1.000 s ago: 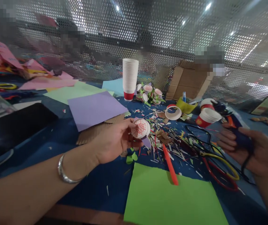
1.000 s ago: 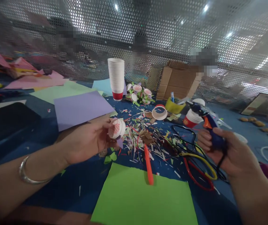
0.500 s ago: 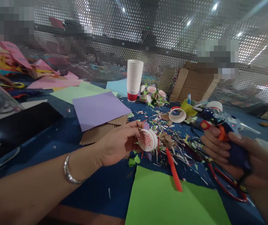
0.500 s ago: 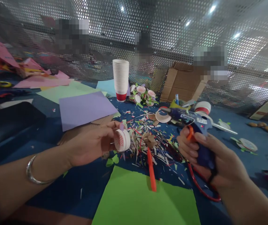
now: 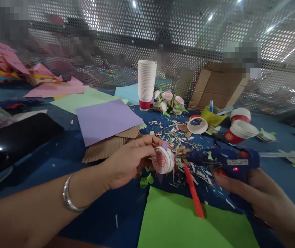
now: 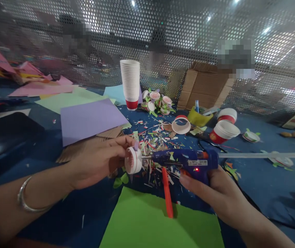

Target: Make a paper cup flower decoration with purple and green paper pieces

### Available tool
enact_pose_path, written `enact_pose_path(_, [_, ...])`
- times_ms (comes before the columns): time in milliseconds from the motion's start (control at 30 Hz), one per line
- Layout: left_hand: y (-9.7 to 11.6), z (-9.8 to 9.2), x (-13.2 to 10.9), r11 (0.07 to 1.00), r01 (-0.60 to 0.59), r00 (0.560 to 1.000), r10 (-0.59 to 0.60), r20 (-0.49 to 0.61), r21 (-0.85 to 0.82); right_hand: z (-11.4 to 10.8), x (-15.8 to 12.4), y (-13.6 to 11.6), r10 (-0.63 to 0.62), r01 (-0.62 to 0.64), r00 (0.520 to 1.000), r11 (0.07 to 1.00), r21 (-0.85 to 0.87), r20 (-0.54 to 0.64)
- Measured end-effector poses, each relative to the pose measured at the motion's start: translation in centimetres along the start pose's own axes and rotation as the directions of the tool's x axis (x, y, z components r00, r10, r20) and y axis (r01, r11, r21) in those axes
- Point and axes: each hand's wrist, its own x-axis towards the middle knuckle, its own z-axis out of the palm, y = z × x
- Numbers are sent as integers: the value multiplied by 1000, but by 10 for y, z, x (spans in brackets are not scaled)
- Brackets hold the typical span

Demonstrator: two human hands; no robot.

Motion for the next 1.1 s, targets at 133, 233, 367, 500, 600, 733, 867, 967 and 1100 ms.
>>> enact_pose_path(133, [0,0,0,999,4,1000,-4,9,32,0,0,-5,-146,147,989,982,-116,17])
enact_pose_path(233, [-1,0,-1,999,-3,1000,2,21,39,1,1,-7,-201,200,980,967,-155,9])
enact_pose_path(367, [-1,1,-1,999,-2,1000,1,19,49,2,2,-6,-277,271,961,933,-235,8])
enact_pose_path(500, [-1,1,-1,999,0,1000,-1,18,53,3,1,-3,-312,294,950,901,-317,-4])
enact_pose_path(600, [-1,1,-1,999,-3,1000,2,17,53,2,-2,0,-315,299,949,892,-340,10])
enact_pose_path(733, [0,0,-1,997,9,1000,-9,3,78,0,-3,-1,-346,330,938,867,-374,25])
enact_pose_path(867, [0,1,-2,995,17,1000,-17,-2,98,0,-1,-2,-336,330,941,873,-359,47])
enact_pose_path(967, [1,2,-2,996,11,1000,-9,-19,92,0,-1,-2,-313,312,948,885,-347,53])
enact_pose_path(1100, [1,3,-3,995,15,1000,-12,-27,100,-2,-2,-1,-309,303,950,876,-375,44])
